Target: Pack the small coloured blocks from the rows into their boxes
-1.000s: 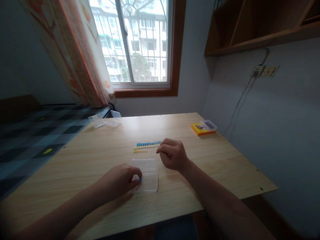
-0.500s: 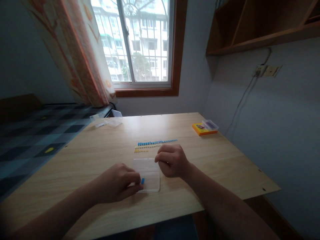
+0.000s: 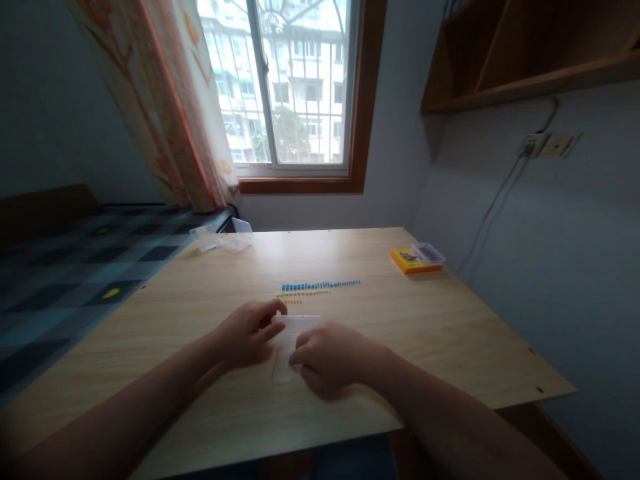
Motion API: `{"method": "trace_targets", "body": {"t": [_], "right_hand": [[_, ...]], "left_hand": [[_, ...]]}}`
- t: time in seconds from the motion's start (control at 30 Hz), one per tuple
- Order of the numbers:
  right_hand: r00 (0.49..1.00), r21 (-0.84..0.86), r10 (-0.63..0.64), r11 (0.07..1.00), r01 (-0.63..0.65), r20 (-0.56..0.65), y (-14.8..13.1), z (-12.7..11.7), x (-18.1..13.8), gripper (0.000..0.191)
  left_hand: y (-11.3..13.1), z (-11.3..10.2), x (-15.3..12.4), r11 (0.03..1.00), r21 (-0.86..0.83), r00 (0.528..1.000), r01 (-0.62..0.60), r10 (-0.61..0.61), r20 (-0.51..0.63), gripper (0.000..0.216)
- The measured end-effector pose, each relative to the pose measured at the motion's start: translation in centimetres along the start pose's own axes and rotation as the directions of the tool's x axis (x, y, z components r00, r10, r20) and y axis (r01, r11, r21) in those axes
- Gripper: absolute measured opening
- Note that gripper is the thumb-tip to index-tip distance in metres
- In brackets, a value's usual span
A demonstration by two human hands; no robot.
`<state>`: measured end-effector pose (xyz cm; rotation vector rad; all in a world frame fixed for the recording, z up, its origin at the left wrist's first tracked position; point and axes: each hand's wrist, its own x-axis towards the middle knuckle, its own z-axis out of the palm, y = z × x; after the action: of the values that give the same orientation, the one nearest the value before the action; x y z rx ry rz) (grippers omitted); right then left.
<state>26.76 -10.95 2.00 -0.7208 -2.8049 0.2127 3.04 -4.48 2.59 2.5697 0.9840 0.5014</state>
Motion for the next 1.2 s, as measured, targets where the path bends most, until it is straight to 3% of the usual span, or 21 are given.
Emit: {"method": "trace_targets", "body": {"t": [0.1, 0.23, 0.93, 1.2], "right_hand": [[0.997, -0.047, 0.046, 0.998, -0.043, 0.064, -0.5, -0.2, 0.3, 0.020], [0.995, -0.074, 0.083, 0.994, -0.078, 0.063, -0.7, 0.0, 0.5, 0.016], [0.989, -0.079, 0.135, 0.987, -0.140, -0.064, -1.2, 1.3, 0.9, 0.011], [0.979, -0.101, 0.199, 0.974, -0.202, -0.042, -1.6, 1.4, 1.2, 0.015]], "left_hand": [[0.1, 0.3, 0.1, 0.999, -0.008, 0.992, -0.042, 0.043, 0.115, 0.032], [0.1, 0.8, -0.1, 0.997, 0.010, 0.980, -0.072, 0.069, 0.189, 0.029], [0.2, 0.9, -0.2, 0.999, 0.023, 0.965, -0.043, 0.035, 0.260, 0.033], [0.5, 0.7, -0.3, 0.999, 0.018, 0.964, -0.051, 0.044, 0.261, 0.029]]}}
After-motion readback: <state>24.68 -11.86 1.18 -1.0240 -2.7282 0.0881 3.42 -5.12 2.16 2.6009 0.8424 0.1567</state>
